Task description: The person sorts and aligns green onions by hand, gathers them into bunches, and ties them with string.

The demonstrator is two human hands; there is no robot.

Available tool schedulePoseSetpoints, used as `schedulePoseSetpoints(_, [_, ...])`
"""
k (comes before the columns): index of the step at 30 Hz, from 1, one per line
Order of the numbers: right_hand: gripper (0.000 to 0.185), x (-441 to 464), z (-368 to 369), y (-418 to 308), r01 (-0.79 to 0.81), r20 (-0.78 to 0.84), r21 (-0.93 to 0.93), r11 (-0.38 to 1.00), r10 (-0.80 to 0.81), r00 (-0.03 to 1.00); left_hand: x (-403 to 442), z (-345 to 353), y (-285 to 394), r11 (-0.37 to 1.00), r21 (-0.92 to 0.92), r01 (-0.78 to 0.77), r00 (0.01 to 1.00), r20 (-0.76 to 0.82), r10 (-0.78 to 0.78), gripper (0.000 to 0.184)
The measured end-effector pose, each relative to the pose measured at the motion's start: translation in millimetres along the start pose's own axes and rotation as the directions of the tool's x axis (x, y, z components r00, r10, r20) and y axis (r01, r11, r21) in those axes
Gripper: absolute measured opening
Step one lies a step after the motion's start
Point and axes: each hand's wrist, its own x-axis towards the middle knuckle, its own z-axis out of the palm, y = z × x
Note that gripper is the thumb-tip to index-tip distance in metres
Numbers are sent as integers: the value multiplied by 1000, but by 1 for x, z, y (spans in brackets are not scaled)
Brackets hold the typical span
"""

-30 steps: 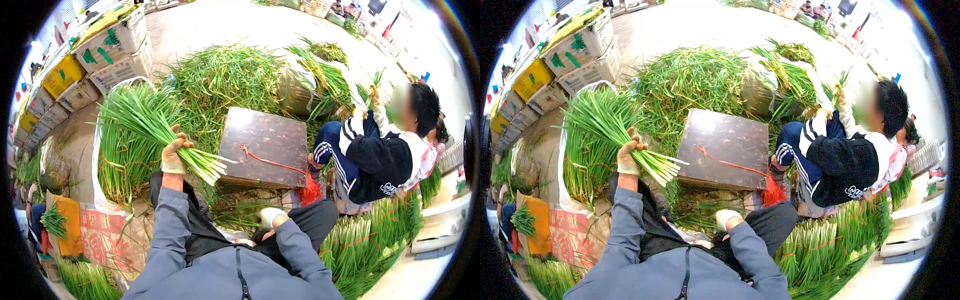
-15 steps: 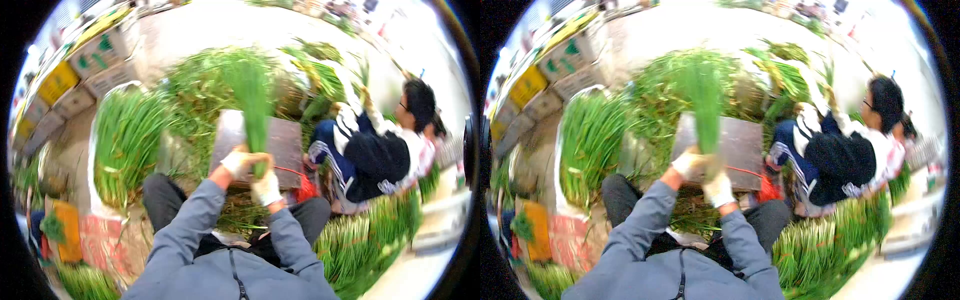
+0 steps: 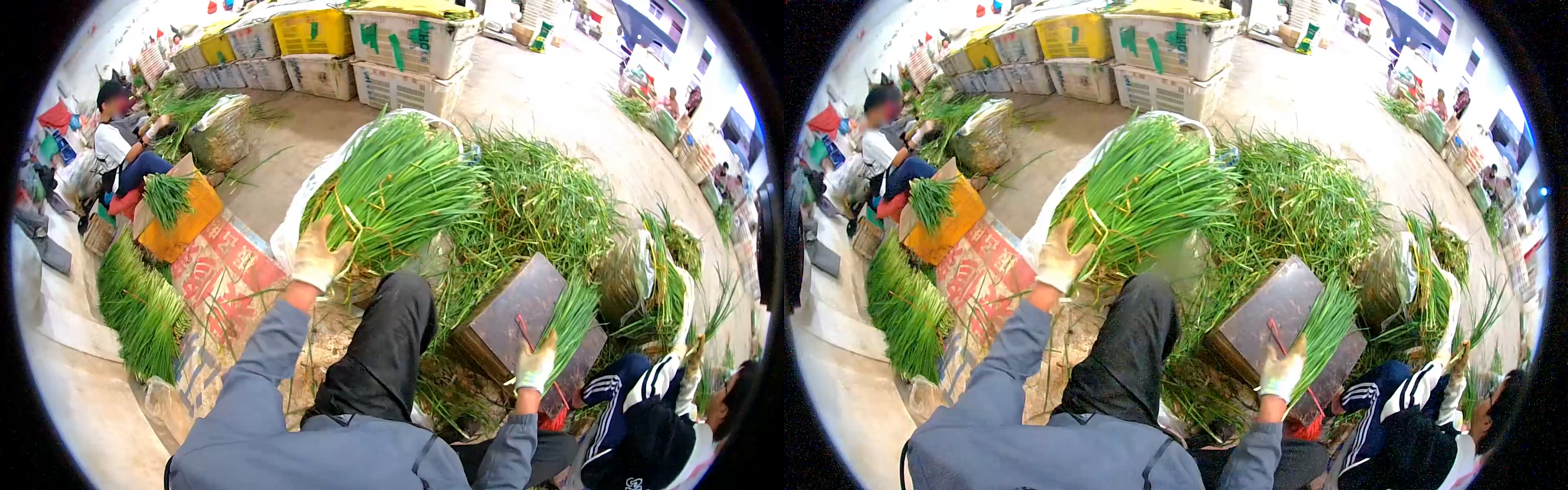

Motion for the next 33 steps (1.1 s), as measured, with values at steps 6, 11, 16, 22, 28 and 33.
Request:
schedulePoseSetpoints(6, [49,11,0,-257,-78,445,643,762,-288,848,32,26,-56,928,349,129,909,332,-251,134])
schedulePoseSetpoints(11, [62,-12,81,-358,-110,587,617,779,-363,724,36,34,-60,900,419,122,933,260,-248,125])
schedulePoseSetpoints(16, [56,-21,145,-362,-262,686,597,759,-312,657,64,-3,-94,984,1,179,967,183,-176,70])
schedulePoseSetpoints(22, [53,-5,119,-412,-703,833,553,446,-313,457,85,-8,-124,994,-99,53,989,144,-38,61])
schedulePoseSetpoints(28, [45,6,167,-439,-862,896,427,272,-255,363,42,40,-119,759,-592,271,922,387,-27,66])
schedulePoseSetpoints(33, [39,1,162,-432,-808,858,514,287,-151,492,28,0,-127,-57,-721,691,720,678,151,70])
